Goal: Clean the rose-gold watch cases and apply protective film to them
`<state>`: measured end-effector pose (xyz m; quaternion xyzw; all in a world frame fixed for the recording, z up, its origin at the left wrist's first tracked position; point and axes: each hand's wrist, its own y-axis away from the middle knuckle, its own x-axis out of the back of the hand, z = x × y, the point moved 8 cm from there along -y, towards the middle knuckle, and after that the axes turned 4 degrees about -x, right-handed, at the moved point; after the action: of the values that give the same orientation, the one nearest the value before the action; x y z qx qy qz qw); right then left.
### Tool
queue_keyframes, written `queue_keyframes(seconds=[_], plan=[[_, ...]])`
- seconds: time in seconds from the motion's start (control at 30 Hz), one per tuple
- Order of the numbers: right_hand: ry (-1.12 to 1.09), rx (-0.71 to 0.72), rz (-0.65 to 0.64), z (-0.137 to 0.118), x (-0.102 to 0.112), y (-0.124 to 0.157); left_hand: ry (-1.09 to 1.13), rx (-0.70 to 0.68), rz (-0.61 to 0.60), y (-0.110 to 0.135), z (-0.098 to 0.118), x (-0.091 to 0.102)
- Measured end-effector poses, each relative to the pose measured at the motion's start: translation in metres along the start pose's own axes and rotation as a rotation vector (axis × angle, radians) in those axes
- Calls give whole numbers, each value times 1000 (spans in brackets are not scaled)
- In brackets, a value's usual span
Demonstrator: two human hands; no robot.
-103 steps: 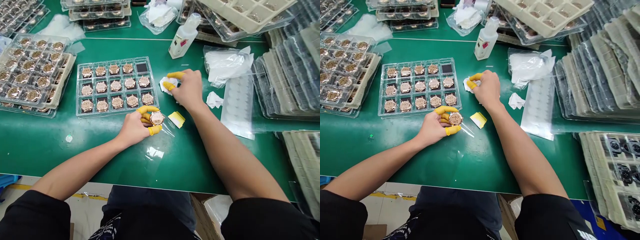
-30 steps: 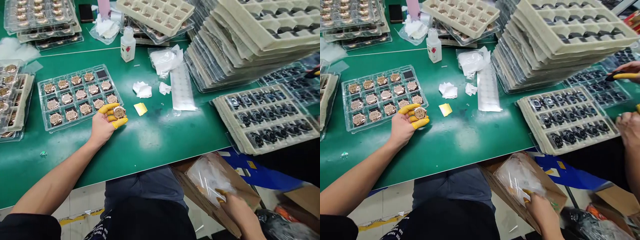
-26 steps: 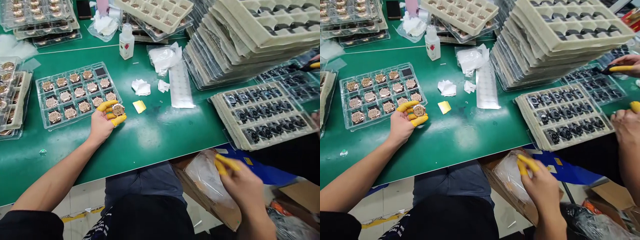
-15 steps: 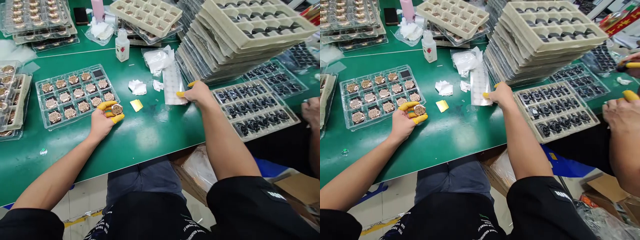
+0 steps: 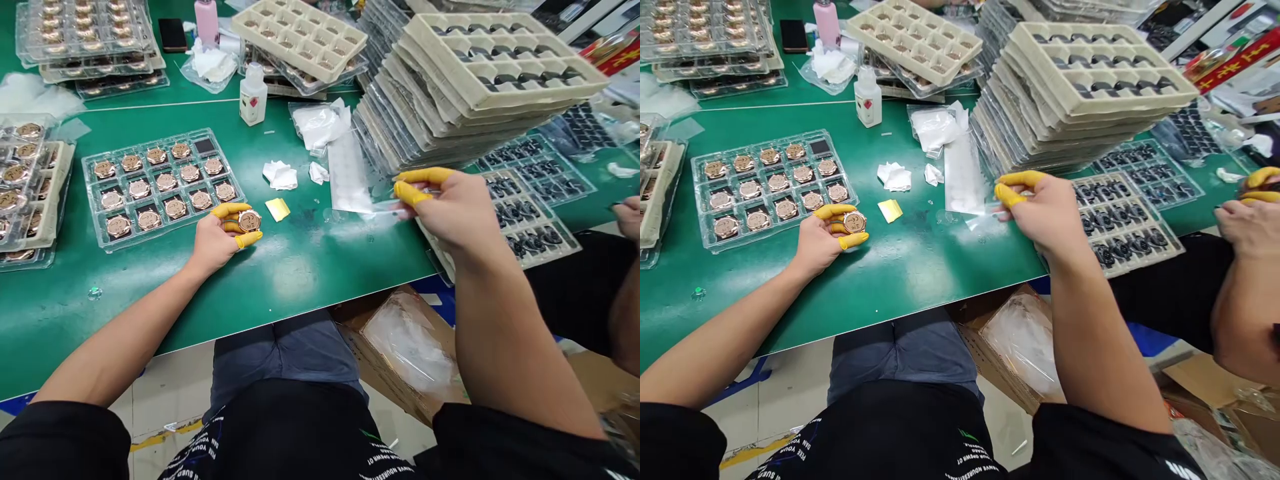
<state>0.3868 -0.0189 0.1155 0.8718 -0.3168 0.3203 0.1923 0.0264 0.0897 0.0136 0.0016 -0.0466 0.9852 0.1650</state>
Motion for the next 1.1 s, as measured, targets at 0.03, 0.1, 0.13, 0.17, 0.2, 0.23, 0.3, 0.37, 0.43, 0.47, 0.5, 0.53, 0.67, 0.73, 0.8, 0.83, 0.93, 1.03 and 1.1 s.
queue_keyframes(seconds=[0.03, 0.1, 0.13, 0.17, 0.2, 0.23, 0.3, 0.37, 0.43, 0.47, 0.5, 0.53, 0.67, 0.73, 0.8, 0.83, 0.93, 1.03, 1.1], plan=[[-39, 44, -45, 1, 0, 12, 4, -11, 5, 1, 2, 0], [-105, 157, -207, -1, -4, 33, 3, -43, 46, 2, 6, 2], [-123, 214, -299, -3, -7, 42, 4, -59, 77, 2, 8, 5], [-127, 261, -379, -5, -10, 49, 10, -72, 109, 2, 9, 7], [-115, 295, -434, -7, -13, 53, 22, -79, 137, 2, 9, 9], [-91, 316, -465, -10, -15, 55, 39, -81, 160, 2, 9, 11], [-33, 349, -467, -16, -18, 51, 65, -77, 185, 0, 6, 13], [23, 386, -417, -24, -19, 40, 69, -71, 185, -3, 3, 14], [99, 463, -379, -36, -20, 29, 74, -73, 182, -5, 1, 15], [149, 525, -402, -44, -25, 24, 88, -80, 179, -5, 2, 16], [207, 597, -458, -52, -33, 22, 112, -95, 168, -6, 3, 16], [273, 676, -539, -62, -43, 21, 139, -112, 134, -7, 5, 14], [500, 891, -732, -106, -96, 29, 187, -116, -220, -1, 14, -9], [524, 898, -757, -129, -127, 36, 154, -80, -376, 7, 14, -21], [444, 875, -817, -147, -156, 46, 109, -57, -421, 12, 11, -26], [370, 858, -835, -152, -168, 49, 93, -46, -408, 13, 9, -27], [53, 725, -726, -147, -186, 39, 68, -25, -225, 10, 1, -20], [-345, 383, -584, -105, -191, 13, 82, 3, -11, 8, -5, -9], [-554, 157, -588, -74, -200, 7, 92, 24, -13, 10, -7, -11]])
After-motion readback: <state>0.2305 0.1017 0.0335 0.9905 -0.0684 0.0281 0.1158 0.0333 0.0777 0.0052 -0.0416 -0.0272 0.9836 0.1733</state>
